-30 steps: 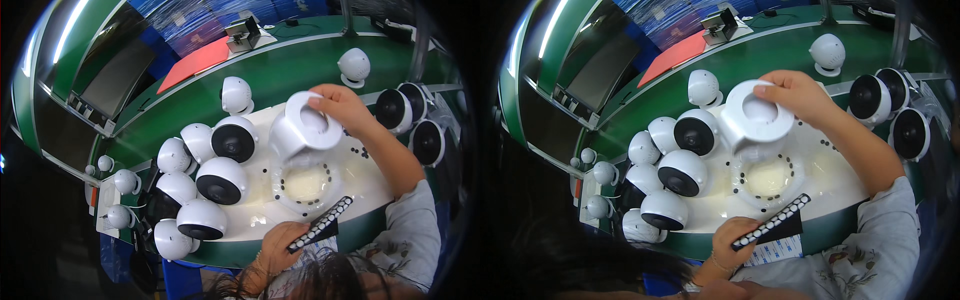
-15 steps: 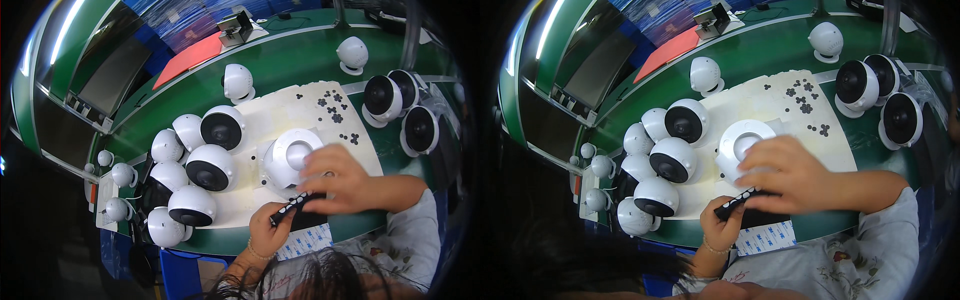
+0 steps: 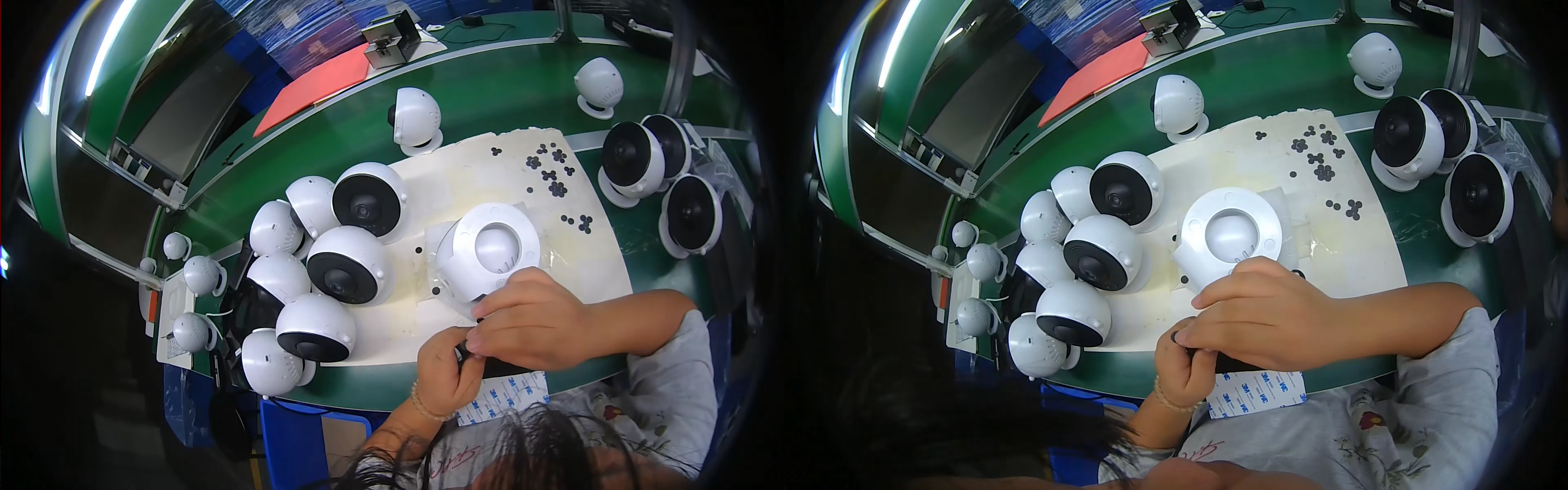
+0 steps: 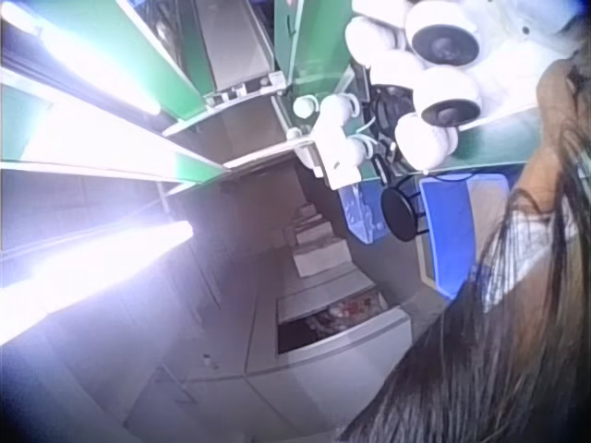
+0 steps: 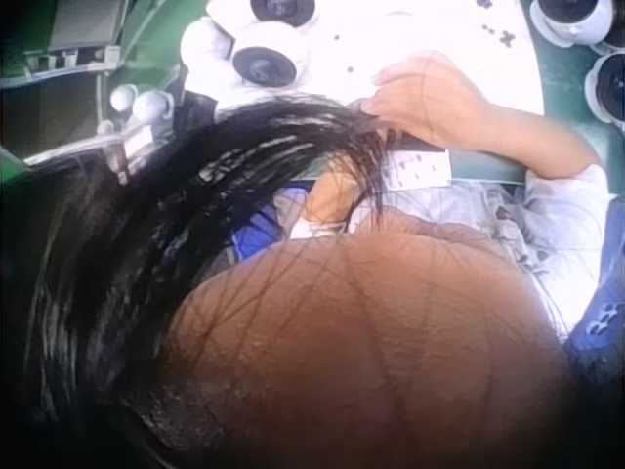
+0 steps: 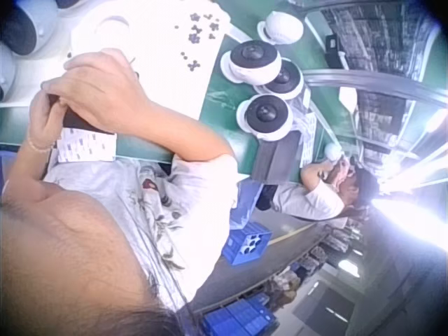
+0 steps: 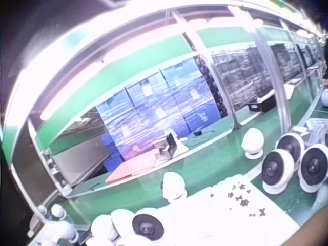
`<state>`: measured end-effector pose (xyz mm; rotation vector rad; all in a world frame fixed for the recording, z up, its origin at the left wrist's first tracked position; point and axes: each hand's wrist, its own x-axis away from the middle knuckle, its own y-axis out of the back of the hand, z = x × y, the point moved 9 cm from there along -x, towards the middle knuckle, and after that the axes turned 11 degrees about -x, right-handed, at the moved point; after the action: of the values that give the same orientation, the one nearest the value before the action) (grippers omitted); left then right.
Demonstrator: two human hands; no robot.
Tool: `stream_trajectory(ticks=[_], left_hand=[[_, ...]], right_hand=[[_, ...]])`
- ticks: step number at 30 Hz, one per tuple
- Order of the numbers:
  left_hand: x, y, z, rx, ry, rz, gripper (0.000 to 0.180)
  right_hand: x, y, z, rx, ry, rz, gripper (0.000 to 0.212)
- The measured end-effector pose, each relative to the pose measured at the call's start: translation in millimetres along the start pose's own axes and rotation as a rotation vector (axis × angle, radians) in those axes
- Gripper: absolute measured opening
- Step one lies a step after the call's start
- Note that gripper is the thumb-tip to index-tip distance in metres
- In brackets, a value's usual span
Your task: The person assembles white dome security cameras on a green workbench. They repeatedly pick up camera housings, peel small black circular stickers from a backing sheet, and apply them to the camera bodies. Completed units are placed to the right side of the workspace.
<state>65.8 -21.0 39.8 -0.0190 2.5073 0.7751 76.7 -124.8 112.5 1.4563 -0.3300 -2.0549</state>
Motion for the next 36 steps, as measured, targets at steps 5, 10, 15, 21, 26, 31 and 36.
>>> stream_trajectory(ticks=[5, 10, 15, 21, 26, 31, 36], left_hand=[[-4, 7, -16, -0.156, -0.165, -0.081, 0.011], [-3, 7, -13, -0.111, -0.121, -0.051, 0.007], [-2, 7, -7, -0.149, -0.071, -0.068, 0.02], [-10, 4, -21, -0.227, -0.202, -0.074, 0.024], [0, -9, 2, -0.293, -0.137, 0.114, 0.026], [-12, 8, -27, -0.473, -0.167, -0.179, 0.021], [-14, -5, -29, -0.487, -0.203, 0.043, 0.017]], right_hand=[[4, -1, 9, 0.14, 0.14, 0.015, 0.023], [16, 0, 23, 0.191, 0.308, 0.002, 0.019], [4, 10, 6, -0.153, 0.062, 0.027, 0.023], [-6, -2, -19, -0.472, -0.222, -0.012, 0.048], [-5, -15, -9, -0.535, -0.259, 0.317, 0.046], [-2, 31, -9, -0.1, -0.013, -0.094, 0.038], [8, 63, -94, -0.402, -0.495, -0.399, 0.052]])
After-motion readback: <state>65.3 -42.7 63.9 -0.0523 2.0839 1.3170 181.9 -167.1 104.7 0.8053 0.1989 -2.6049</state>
